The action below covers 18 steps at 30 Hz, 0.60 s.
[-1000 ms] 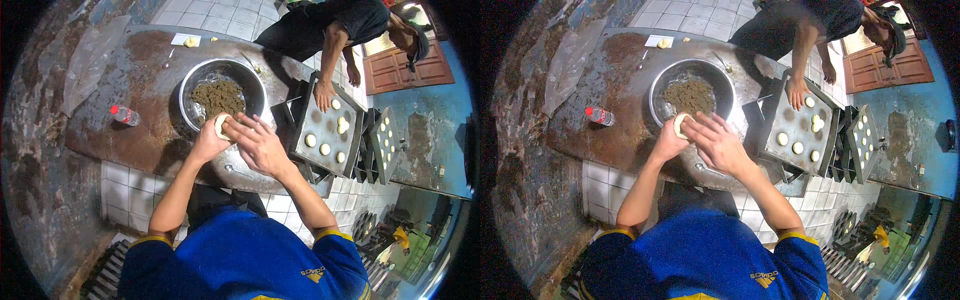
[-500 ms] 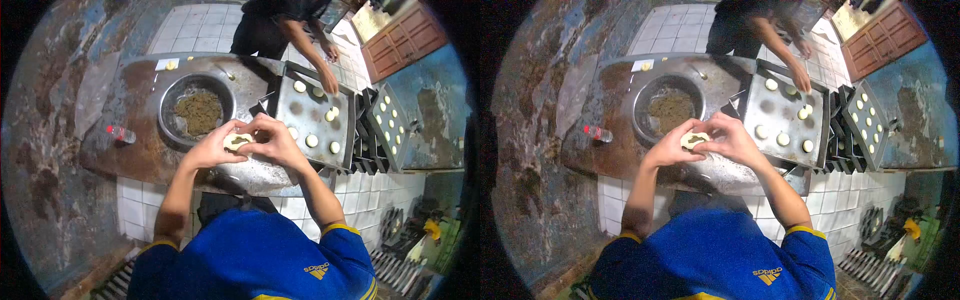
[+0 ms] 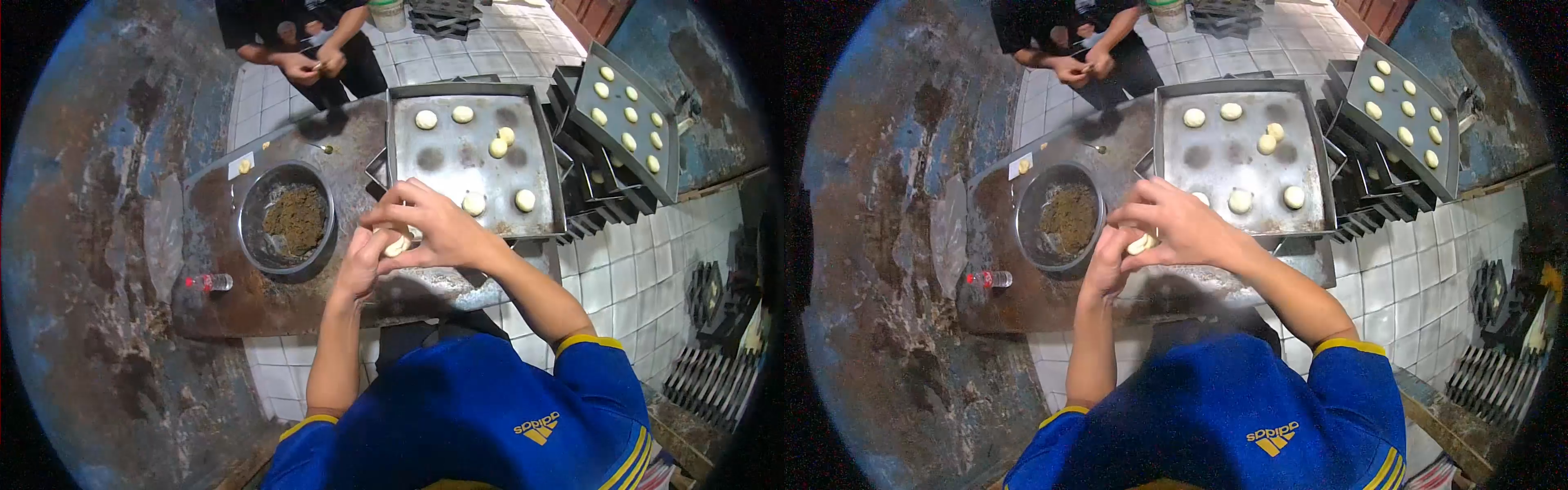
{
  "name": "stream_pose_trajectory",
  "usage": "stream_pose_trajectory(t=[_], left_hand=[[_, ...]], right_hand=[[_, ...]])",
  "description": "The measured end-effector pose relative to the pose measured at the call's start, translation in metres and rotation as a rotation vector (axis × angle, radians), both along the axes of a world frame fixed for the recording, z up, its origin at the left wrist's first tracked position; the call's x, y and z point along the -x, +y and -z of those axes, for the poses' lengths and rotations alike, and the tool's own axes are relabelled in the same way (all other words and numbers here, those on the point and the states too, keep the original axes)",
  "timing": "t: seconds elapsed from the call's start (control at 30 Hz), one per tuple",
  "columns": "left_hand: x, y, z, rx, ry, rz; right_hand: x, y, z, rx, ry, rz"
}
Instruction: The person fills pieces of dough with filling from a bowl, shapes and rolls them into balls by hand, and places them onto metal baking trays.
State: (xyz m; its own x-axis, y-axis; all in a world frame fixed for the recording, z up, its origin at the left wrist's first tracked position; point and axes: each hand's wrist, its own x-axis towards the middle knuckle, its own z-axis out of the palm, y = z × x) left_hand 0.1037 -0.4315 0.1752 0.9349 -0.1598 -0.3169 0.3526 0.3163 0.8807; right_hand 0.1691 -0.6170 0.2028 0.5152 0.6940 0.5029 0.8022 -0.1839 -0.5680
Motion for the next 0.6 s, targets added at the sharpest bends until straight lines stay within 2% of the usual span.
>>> stream_pose_trajectory(t=[0.03,0.07,0.13,0.17,0.2,0.27,0.3,0.33,0.37,0.4,0.47,0.5,0.57,0.6], left_hand=[[-0.002,0.000,-0.007,0.049,0.104,-0.001],[-0.003,0.000,-0.015,0.038,0.102,0.001],[-0.006,-0.002,-0.033,0.287,0.224,0.033],[-0.009,-0.010,-0.041,0.319,0.234,-0.019],[-0.010,-0.014,-0.043,0.309,0.232,-0.017],[-0.010,-0.021,-0.048,0.130,0.004,-0.105],[-0.013,-0.033,-0.054,-0.101,-0.128,-0.197],[-0.019,-0.033,-0.051,-0.105,-0.130,-0.192],[-0.026,-0.030,-0.044,-0.297,-0.260,-0.232],[-0.031,-0.036,-0.052,-0.335,-0.337,-0.260],[-0.038,-0.056,-0.073,-0.377,-0.421,-0.295],[-0.040,-0.067,-0.082,-0.335,-0.434,-0.267],[-0.045,-0.083,-0.080,-0.167,-0.483,-0.154],[-0.047,-0.090,-0.075,-0.163,-0.488,-0.156]], right_hand=[[-0.001,-0.005,0.004,-0.133,0.166,-0.004],[0.000,-0.010,0.006,-0.265,0.333,-0.011],[0.003,-0.016,0.009,-0.332,0.378,0.048],[0.003,-0.019,0.015,-0.384,0.457,0.122],[0.003,-0.020,0.022,-0.435,0.536,0.197],[0.002,-0.020,0.031,-0.464,0.571,0.257],[0.004,-0.017,0.026,-0.672,0.980,0.188],[0.006,-0.015,0.023,-0.871,1.389,0.101],[0.009,-0.015,0.028,-0.962,1.534,-0.021],[0.014,-0.015,0.028,-0.962,1.530,-0.026],[0.024,-0.015,0.027,-1.086,1.660,-0.195],[0.028,-0.015,0.038,-1.164,1.582,-0.359],[0.035,-0.006,0.032,-1.173,1.401,-0.117],[0.036,0.001,0.027,-1.173,1.228,0.087]])
